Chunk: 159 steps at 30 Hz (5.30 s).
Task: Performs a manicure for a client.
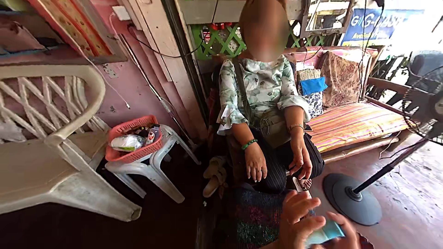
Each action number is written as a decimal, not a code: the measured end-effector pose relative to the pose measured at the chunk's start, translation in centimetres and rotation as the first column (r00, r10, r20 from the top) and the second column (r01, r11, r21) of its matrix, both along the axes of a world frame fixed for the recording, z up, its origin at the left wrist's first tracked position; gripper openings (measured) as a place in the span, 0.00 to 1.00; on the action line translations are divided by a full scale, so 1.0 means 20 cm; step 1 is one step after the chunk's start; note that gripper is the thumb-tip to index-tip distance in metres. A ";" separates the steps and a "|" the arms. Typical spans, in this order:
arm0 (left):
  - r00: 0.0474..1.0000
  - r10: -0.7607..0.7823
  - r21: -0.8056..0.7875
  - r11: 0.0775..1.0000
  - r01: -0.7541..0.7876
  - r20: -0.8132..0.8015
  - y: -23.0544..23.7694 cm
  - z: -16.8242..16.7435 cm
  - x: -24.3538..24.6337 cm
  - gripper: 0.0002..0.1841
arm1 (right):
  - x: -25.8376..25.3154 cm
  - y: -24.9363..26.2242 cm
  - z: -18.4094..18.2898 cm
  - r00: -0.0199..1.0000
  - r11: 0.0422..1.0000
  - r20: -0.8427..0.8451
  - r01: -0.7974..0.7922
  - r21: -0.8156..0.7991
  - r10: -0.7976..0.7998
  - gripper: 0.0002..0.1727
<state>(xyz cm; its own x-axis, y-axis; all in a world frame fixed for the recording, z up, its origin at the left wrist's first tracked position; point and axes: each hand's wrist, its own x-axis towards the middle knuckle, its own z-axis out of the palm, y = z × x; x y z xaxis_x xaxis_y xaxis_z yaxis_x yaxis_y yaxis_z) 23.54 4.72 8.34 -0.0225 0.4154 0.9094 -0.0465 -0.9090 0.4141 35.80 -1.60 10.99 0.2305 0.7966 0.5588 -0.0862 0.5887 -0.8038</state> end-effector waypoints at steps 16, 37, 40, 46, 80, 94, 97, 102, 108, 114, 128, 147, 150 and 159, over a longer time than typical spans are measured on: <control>0.997 -0.041 -0.177 0.984 0.030 -0.059 0.03 0.00 -0.13 0.33 | 0.07 0.04 0.00 0.978 0.975 0.005 0.206 0.081 -0.207 0.25; 0.903 -0.389 -0.653 0.734 0.186 -0.181 0.10 -0.10 -0.55 0.16 | -0.03 0.21 -0.29 0.760 0.773 0.286 -0.414 -0.480 0.584 0.18; 0.954 -0.164 -0.569 0.822 -0.007 -0.250 0.07 -0.19 -0.57 0.13 | -0.12 0.21 -0.36 0.769 0.680 0.067 -0.516 -0.521 0.635 0.18; 0.966 0.116 -0.451 0.867 -0.212 -0.232 0.19 -0.41 -0.61 0.23 | -0.21 0.31 -0.46 0.700 0.609 -0.628 -0.673 -0.420 0.340 0.15; 0.970 -0.190 -0.893 0.395 0.216 0.150 0.49 -0.16 -0.58 0.03 | -0.22 0.66 -0.30 0.883 0.767 -0.454 -0.370 -0.523 0.116 0.12; 0.970 -0.207 -0.901 0.387 0.198 0.124 0.46 -0.16 -0.59 0.10 | -0.26 0.67 -0.26 0.821 0.677 -0.551 -0.491 -0.548 0.149 0.14; 0.944 -0.297 -0.910 0.336 0.245 0.145 0.45 -0.17 -0.61 0.21 | -0.23 0.63 -0.30 0.874 0.733 -0.473 -0.393 -0.556 0.109 0.12; 0.957 -0.190 -0.898 0.344 0.274 0.220 0.43 -0.17 -0.55 0.20 | -0.23 0.57 -0.29 0.989 0.879 -0.128 -0.128 -0.459 0.077 0.13; 0.969 -0.132 -0.884 0.400 0.244 0.208 0.42 -0.19 -0.48 0.19 | -0.24 0.58 -0.31 0.997 0.897 -0.003 -0.070 -0.436 0.076 0.13; 0.962 -0.170 -0.878 0.399 0.265 0.213 0.40 -0.22 -0.45 0.29 | -0.12 0.62 -0.35 0.749 0.580 -0.657 -0.575 -0.577 0.089 0.19; 0.983 -0.179 -0.928 0.360 0.092 0.028 0.38 -0.20 -0.47 0.06 | -0.18 0.53 -0.34 0.985 0.851 -0.166 -0.131 -0.509 0.053 0.14; 0.963 -0.072 -0.896 0.354 0.267 0.259 0.38 -0.17 -0.32 0.19 | -0.16 0.54 -0.32 0.998 0.899 -0.062 -0.007 -0.438 -0.023 0.21; 0.972 0.001 -0.880 0.425 0.211 0.233 0.37 -0.19 -0.28 0.18 | -0.20 0.55 -0.33 0.999 0.917 0.010 0.044 -0.397 -0.044 0.23; 0.928 -0.084 -0.863 0.346 0.369 0.363 0.38 -0.18 -0.31 0.19 | -0.06 0.51 -0.39 0.776 0.641 -0.628 -0.456 -0.617 -0.052 0.17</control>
<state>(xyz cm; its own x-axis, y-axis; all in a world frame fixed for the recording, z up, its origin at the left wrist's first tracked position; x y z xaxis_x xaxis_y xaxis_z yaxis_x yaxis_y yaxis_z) 17.27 12.30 4.70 0.0839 0.9954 -0.0464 -0.4008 0.0763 0.9130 34.68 8.64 3.29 0.0585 0.9265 -0.3718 -0.6853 -0.2336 -0.6898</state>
